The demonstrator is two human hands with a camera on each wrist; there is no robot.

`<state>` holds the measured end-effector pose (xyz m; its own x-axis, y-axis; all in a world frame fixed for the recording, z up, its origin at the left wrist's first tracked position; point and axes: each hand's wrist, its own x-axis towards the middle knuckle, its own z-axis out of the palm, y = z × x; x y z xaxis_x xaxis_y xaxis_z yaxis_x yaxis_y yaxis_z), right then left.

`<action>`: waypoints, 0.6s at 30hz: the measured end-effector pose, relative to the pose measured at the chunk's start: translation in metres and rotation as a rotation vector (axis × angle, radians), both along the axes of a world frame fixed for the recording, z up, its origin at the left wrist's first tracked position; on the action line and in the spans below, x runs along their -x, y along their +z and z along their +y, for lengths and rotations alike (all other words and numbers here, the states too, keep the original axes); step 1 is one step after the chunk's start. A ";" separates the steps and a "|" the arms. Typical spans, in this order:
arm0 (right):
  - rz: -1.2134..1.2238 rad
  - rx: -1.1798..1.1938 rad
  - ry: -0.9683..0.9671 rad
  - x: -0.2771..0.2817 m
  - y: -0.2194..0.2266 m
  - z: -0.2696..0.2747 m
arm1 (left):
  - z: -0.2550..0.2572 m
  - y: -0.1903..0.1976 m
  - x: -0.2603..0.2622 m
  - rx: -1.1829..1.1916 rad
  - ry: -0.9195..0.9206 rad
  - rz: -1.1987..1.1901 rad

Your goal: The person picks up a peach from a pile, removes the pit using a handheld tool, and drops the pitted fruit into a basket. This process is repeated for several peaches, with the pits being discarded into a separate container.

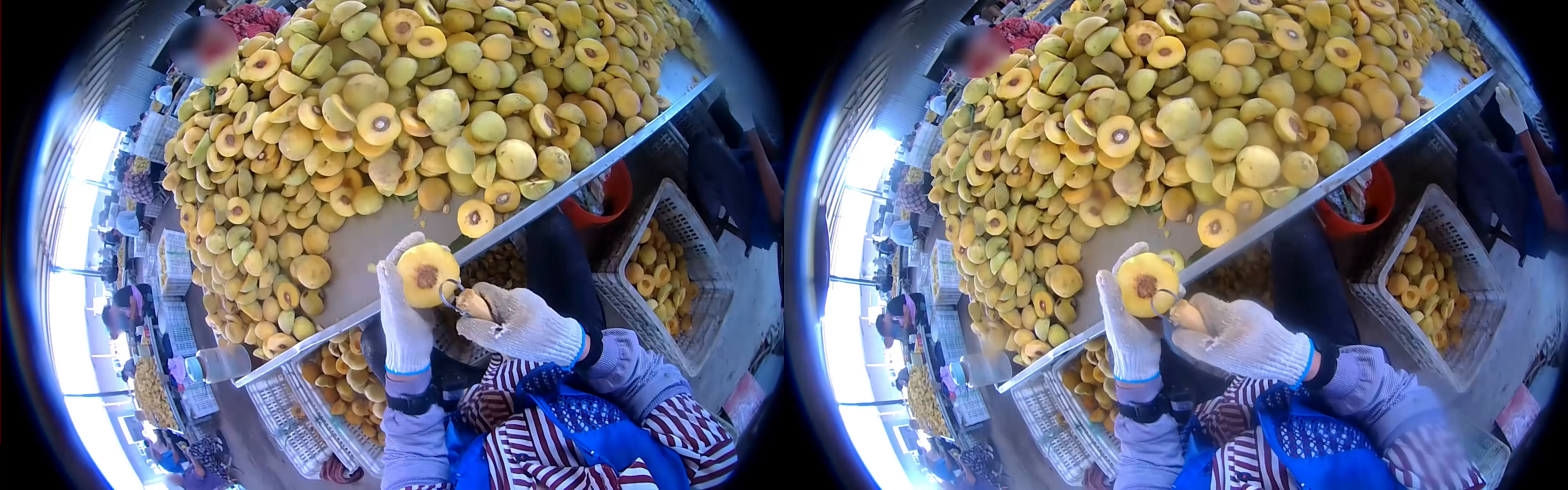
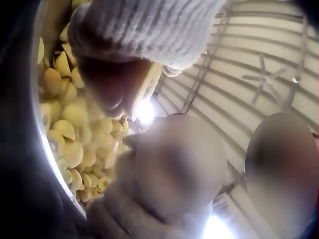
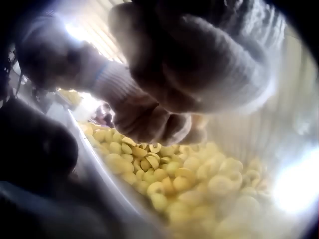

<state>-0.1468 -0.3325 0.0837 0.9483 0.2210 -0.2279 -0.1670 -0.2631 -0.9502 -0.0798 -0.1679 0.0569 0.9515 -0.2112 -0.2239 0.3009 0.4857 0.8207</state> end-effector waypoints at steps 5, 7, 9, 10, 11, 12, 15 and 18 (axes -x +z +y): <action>-0.192 0.179 -0.055 0.007 0.002 0.003 | -0.019 0.024 0.029 -0.182 0.101 -0.125; -0.134 0.225 -0.040 0.011 0.011 0.003 | -0.028 0.033 0.038 -0.194 0.168 -0.146; -0.141 0.202 -0.049 0.015 0.013 0.003 | -0.038 0.035 0.049 -0.171 0.255 -0.186; -0.177 0.154 -0.065 0.017 0.010 0.003 | -0.044 0.034 0.052 -0.100 0.317 -0.157; -0.213 0.106 -0.081 0.019 0.007 0.004 | -0.043 0.035 0.053 -0.179 0.294 -0.194; -0.155 -0.010 -0.055 0.019 0.002 0.005 | -0.041 0.037 0.054 -0.256 0.270 -0.231; -0.045 -0.275 -0.015 0.023 -0.005 0.005 | -0.028 0.044 0.047 -0.361 0.125 -0.237; 0.075 -0.366 -0.040 0.016 0.010 -0.002 | -0.025 0.046 0.043 -0.032 0.037 -0.119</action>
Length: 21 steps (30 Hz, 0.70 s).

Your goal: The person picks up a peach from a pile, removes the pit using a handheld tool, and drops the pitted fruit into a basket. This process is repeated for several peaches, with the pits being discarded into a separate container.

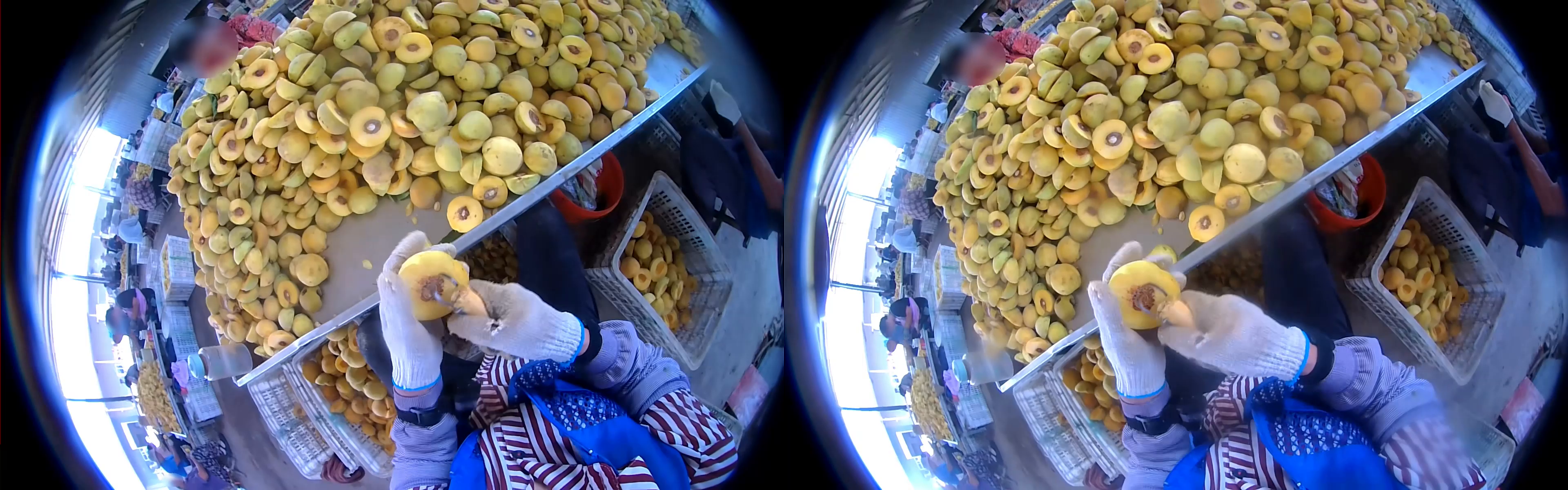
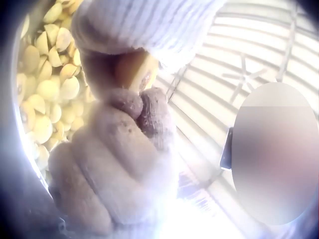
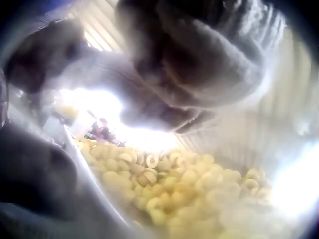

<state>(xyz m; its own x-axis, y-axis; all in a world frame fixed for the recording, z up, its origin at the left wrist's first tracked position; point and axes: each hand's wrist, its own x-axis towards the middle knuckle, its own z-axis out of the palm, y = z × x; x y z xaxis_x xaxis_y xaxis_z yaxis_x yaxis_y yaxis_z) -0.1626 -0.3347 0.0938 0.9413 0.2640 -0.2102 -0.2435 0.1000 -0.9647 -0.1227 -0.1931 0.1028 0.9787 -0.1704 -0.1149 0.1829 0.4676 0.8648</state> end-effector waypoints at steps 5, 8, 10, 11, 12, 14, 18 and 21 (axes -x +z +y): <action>0.244 -0.030 -0.134 -0.009 0.039 -0.029 | 0.015 -0.018 0.014 -0.156 -0.175 0.075; 0.137 0.111 -0.142 -0.005 0.037 -0.029 | 0.013 -0.024 0.020 -0.087 -0.135 0.031; 0.043 0.094 -0.135 0.007 0.025 -0.021 | 0.006 -0.023 0.016 0.066 -0.027 0.036; 0.125 0.146 -0.027 0.008 0.026 -0.020 | 0.002 -0.019 0.016 0.096 -0.002 0.043; 0.052 0.177 -0.011 0.011 0.020 -0.017 | -0.002 -0.013 0.017 0.125 0.023 0.053; -0.073 0.259 0.007 0.014 0.005 -0.013 | -0.005 -0.014 0.019 0.146 0.066 0.034; -0.205 0.378 -0.012 0.018 0.001 -0.010 | -0.005 -0.018 0.023 0.254 0.105 0.034; -0.191 0.438 0.002 0.019 0.006 -0.009 | -0.016 -0.008 0.030 0.192 0.158 0.008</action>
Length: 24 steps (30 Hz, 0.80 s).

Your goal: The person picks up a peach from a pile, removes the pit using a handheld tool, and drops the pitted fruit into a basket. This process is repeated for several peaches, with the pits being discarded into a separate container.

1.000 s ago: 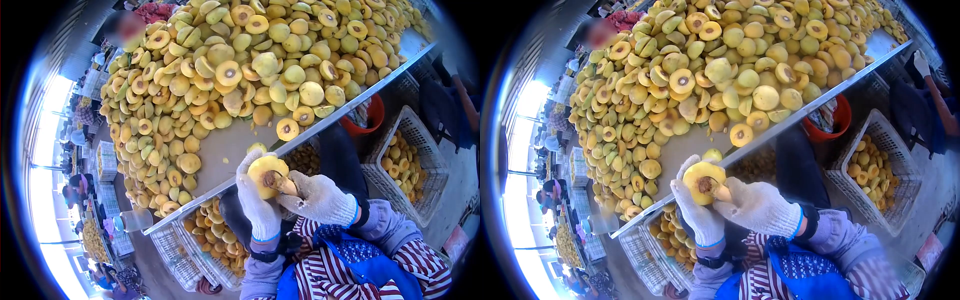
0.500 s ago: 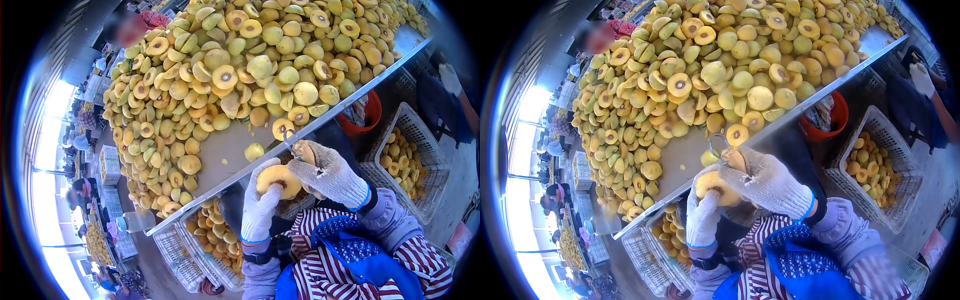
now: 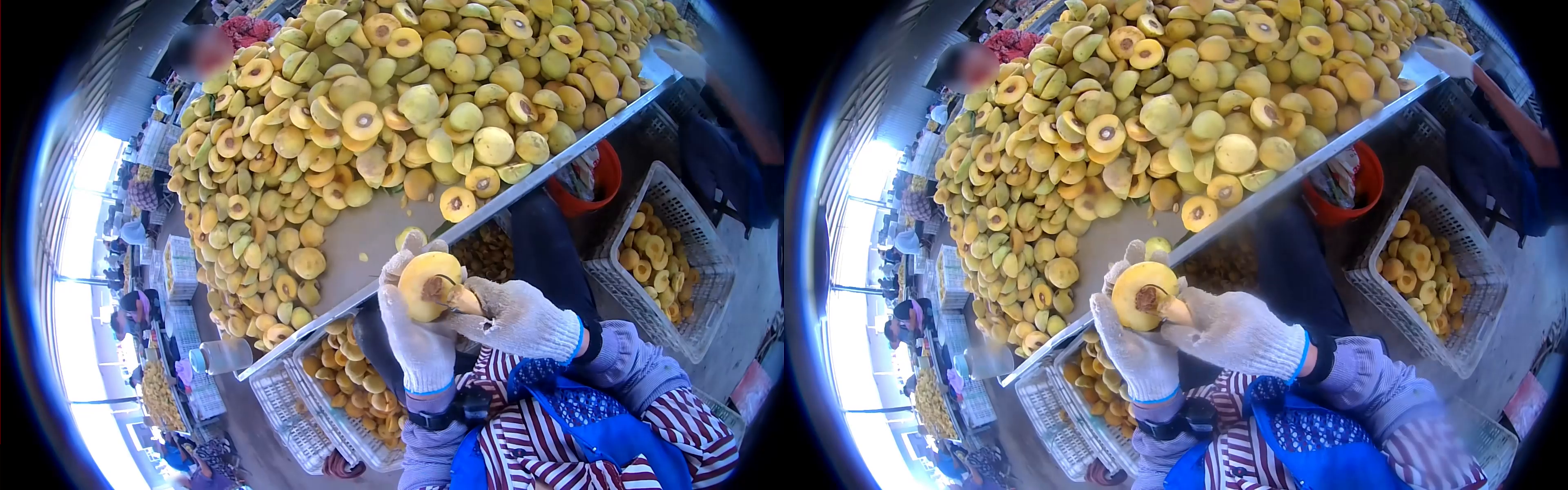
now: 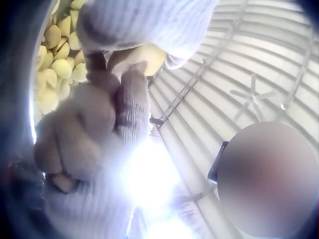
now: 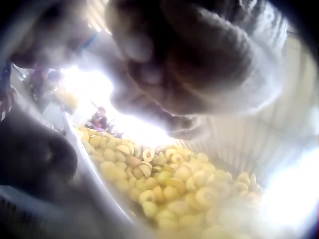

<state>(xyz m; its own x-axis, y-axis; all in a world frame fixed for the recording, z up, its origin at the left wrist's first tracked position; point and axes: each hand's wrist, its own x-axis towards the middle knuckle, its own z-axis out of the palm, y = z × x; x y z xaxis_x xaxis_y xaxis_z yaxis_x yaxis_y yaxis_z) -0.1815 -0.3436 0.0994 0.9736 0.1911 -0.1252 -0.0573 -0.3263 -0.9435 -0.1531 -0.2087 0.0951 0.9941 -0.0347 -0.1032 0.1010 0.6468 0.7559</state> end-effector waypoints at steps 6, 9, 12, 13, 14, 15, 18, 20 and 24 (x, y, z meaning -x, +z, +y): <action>0.081 0.036 0.031 0.003 0.013 -0.001 | -0.018 0.005 0.014 -0.258 0.152 -0.145; 0.066 -0.149 0.065 0.008 0.001 0.001 | -0.015 0.008 0.014 -0.498 0.125 -0.253; 0.138 -0.351 0.111 0.009 -0.002 0.001 | -0.003 0.013 0.008 -0.621 0.039 -0.296; 0.167 -0.411 0.124 0.007 -0.001 0.001 | -0.008 0.016 0.007 -0.660 0.072 -0.344; 0.274 -0.434 0.157 0.006 0.004 -0.002 | -0.011 0.017 0.008 -0.700 0.101 -0.390; 0.382 -0.454 0.192 0.003 0.016 -0.009 | -0.013 0.015 0.010 -0.752 0.146 -0.493; 0.592 -0.631 0.257 0.003 0.029 -0.025 | -0.018 0.011 0.012 -0.850 0.190 -0.630; 0.634 -0.686 0.261 0.010 0.016 -0.023 | -0.016 0.014 0.014 -0.854 0.097 -0.477; 0.828 -1.001 0.330 0.018 0.005 -0.027 | -0.001 0.010 -0.002 -0.494 -0.222 -0.504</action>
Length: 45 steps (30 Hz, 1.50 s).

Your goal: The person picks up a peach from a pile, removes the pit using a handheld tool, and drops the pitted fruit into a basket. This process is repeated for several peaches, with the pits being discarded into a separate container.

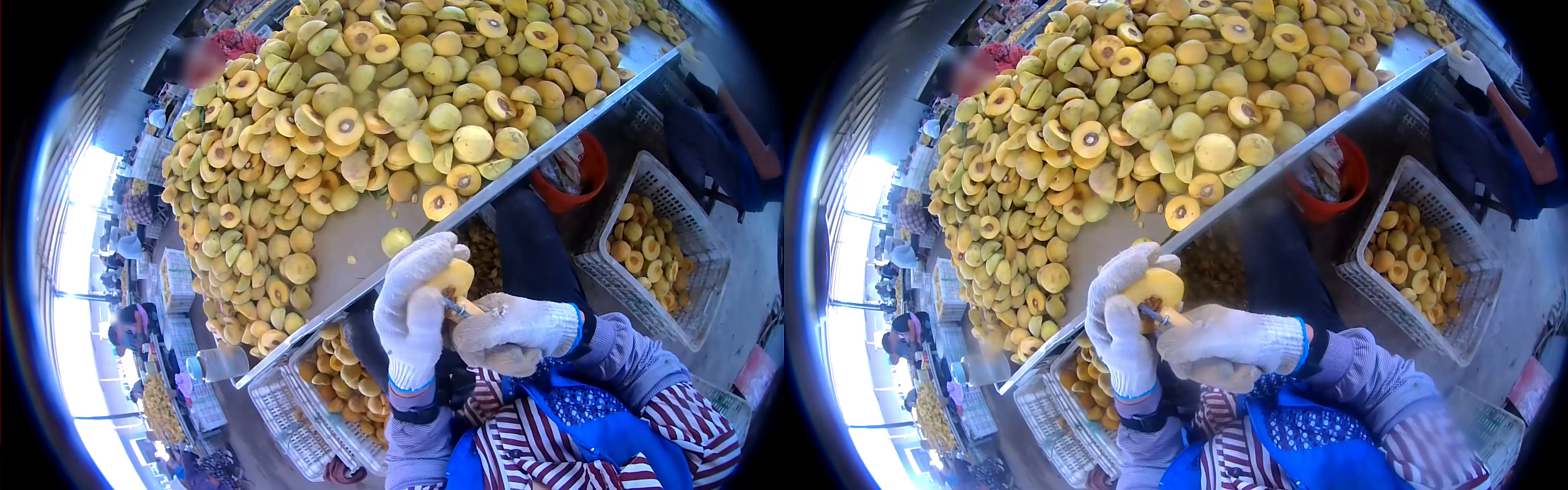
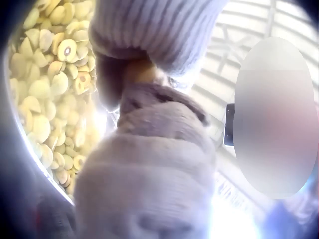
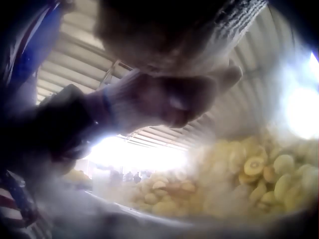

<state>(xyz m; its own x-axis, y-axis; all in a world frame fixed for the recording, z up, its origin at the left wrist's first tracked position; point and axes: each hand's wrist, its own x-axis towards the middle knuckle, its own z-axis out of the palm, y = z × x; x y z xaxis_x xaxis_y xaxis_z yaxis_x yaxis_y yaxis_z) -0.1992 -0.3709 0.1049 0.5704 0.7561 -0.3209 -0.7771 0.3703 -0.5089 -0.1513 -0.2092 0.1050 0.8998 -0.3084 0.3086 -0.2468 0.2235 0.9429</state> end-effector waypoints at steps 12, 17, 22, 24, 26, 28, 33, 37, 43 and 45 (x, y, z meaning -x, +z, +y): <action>0.124 -0.223 -0.077 0.014 -0.022 0.017 | -0.031 0.011 0.018 0.353 0.062 0.248; 0.177 -0.359 0.007 0.012 -0.035 0.016 | -0.028 0.013 0.020 0.436 0.088 0.410; -0.074 -0.139 -0.177 0.011 -0.040 0.032 | -0.019 0.007 0.015 0.805 -0.033 0.607; -0.132 -0.088 -0.142 0.012 -0.039 0.035 | -0.008 -0.015 0.003 1.034 -0.237 0.787; -0.028 -0.160 0.123 0.006 -0.027 0.026 | -0.005 -0.013 0.005 0.777 -0.043 0.796; -0.057 -0.205 0.216 -0.003 -0.031 0.018 | 0.011 -0.010 0.006 0.517 0.143 0.680; -0.115 -0.032 0.162 -0.006 -0.034 0.005 | 0.137 -0.045 0.006 -0.337 0.897 0.289; -0.147 0.174 0.192 -0.014 -0.029 0.008 | 0.228 -0.100 0.011 -1.540 0.781 -0.023; -0.345 0.335 0.166 -0.020 -0.019 0.025 | 0.070 -0.099 -0.091 -0.660 0.244 -0.122; -0.339 0.411 0.136 -0.018 -0.035 0.026 | 0.073 -0.133 -0.112 -0.978 0.092 -0.271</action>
<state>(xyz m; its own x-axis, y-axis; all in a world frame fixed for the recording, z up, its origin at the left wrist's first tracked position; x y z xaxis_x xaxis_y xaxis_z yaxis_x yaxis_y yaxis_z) -0.1807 -0.3450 0.0699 0.5991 0.6815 -0.4204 -0.5714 -0.0040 -0.8206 -0.0392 -0.1358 -0.0282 0.8699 -0.4681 0.1553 -0.4566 -0.6454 0.6124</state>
